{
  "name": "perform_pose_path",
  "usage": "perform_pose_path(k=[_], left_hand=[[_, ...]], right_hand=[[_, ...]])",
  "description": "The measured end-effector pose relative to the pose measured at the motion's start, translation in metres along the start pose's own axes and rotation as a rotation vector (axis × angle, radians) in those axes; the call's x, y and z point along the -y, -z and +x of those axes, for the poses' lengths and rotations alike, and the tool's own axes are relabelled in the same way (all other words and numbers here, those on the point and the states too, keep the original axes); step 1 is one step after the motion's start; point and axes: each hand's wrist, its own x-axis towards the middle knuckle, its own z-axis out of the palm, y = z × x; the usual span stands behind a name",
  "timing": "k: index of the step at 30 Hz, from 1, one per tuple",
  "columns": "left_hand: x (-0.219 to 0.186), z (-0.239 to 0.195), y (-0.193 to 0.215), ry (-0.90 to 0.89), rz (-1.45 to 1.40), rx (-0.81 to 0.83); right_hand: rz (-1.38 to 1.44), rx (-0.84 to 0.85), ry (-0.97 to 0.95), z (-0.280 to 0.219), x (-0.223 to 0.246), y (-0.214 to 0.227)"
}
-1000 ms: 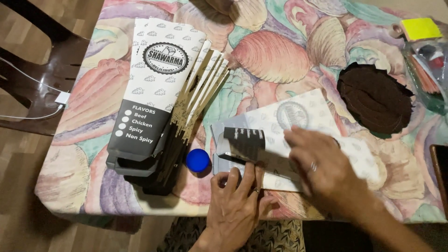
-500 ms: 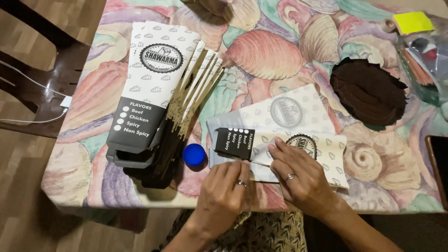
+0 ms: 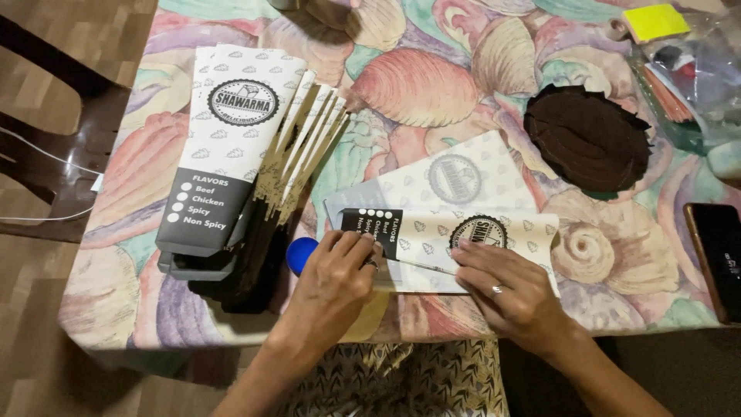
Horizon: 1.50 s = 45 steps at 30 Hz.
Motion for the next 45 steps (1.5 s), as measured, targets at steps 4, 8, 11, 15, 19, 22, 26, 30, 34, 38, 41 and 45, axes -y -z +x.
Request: perform_pose_path(k=[4,8,11,15,19,22,26,30,34,38,41,45], left_hand=[[0.002,0.001,0.004,-0.010,-0.018,0.014],[0.005,0.002,0.001,-0.033,-0.051,-0.030],[0.007,0.004,-0.001,-0.070,-0.070,-0.089],[0.012,0.004,-0.004,-0.092,-0.067,-0.097],[0.013,0.004,-0.004,-0.081,-0.062,-0.043],[0.012,0.007,-0.002,-0.121,0.020,-0.035],[0.001,0.011,-0.008,-0.096,0.123,-0.037],[-0.006,0.017,-0.006,-0.119,0.023,-0.082],[-0.005,0.019,-0.016,-0.150,-0.075,-0.091],[-0.004,0.024,-0.006,-0.092,-0.132,-0.055],[-0.001,0.026,-0.006,-0.078,-0.175,-0.005],[0.000,0.030,0.003,-0.093,-0.163,0.123]], right_hand=[[0.020,0.000,-0.094,-0.019,-0.003,0.027],[0.008,0.037,-0.167,-0.038,-0.009,0.043],[0.028,0.034,-0.160,-0.037,-0.009,0.054],[-0.054,0.070,-0.077,-0.034,-0.005,0.058],[-0.166,0.086,0.011,-0.044,-0.009,0.049],[-0.247,0.086,0.081,-0.047,-0.013,0.044],[-0.234,0.046,0.082,-0.033,-0.015,0.048],[-0.134,0.033,-0.006,-0.029,-0.014,0.049],[-0.114,0.012,-0.031,-0.030,-0.007,0.058],[-0.091,0.046,-0.132,-0.047,-0.014,0.067],[-0.060,0.035,-0.143,-0.049,-0.016,0.069],[-0.066,0.065,-0.139,-0.040,-0.015,0.073]])
